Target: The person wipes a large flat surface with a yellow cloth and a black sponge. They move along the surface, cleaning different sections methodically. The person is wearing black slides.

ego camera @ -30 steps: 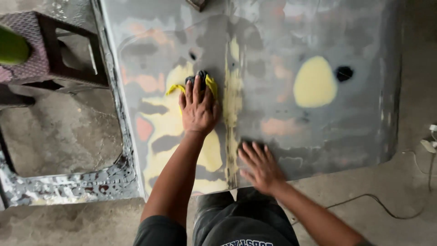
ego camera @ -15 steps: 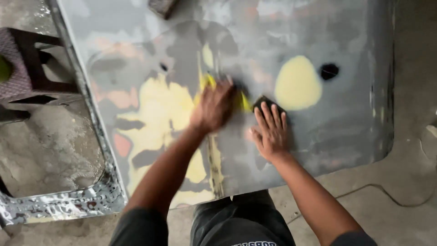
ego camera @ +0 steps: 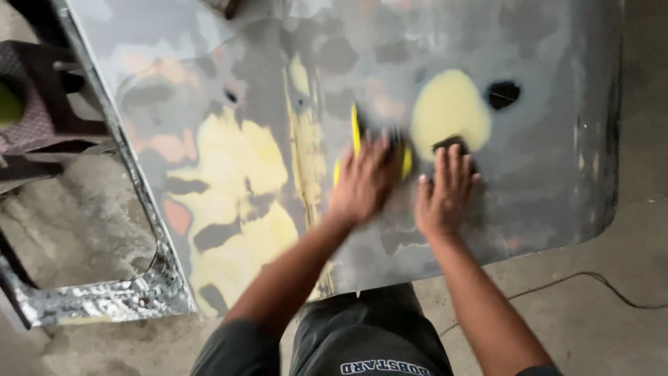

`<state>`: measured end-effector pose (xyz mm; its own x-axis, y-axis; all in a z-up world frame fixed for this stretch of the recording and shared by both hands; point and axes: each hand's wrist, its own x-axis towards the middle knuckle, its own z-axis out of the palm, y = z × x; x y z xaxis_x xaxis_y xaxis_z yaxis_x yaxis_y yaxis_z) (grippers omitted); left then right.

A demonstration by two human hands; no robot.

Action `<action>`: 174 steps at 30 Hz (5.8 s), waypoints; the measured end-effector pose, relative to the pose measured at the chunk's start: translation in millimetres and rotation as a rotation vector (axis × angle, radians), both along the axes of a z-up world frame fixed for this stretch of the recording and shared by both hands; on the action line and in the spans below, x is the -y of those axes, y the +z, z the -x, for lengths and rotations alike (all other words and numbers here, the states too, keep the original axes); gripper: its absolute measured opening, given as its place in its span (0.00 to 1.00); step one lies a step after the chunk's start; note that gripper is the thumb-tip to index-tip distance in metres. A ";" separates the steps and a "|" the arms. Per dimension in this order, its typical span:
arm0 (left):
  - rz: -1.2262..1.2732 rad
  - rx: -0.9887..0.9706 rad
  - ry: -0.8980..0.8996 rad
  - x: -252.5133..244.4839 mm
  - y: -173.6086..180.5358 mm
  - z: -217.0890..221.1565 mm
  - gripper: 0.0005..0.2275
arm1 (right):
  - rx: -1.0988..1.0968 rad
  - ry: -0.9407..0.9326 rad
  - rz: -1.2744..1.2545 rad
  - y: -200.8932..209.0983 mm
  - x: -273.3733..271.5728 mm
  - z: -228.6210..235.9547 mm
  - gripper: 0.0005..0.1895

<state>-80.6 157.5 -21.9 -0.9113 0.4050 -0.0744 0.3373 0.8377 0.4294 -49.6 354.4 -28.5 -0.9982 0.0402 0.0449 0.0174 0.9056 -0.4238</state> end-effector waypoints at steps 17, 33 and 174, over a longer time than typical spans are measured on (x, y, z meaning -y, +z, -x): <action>-0.020 -0.137 0.175 5.6 17.1 107.3 0.23 | -0.002 0.047 0.015 1.9 -18.5 1.6 0.31; -0.012 -0.030 -0.235 102.0 -61.7 -150.2 0.28 | -0.037 0.050 0.047 -2.6 -21.8 1.9 0.34; 0.178 -0.046 0.608 136.3 26.0 9.6 0.29 | 0.396 0.919 -0.314 39.6 11.3 -17.6 0.42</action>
<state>-90.2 21.2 4.1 -0.9784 -0.2007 -0.0488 -0.2064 0.9427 0.2621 -32.0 343.2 11.1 -0.5846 -0.6975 -0.4144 -0.6467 0.7091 -0.2811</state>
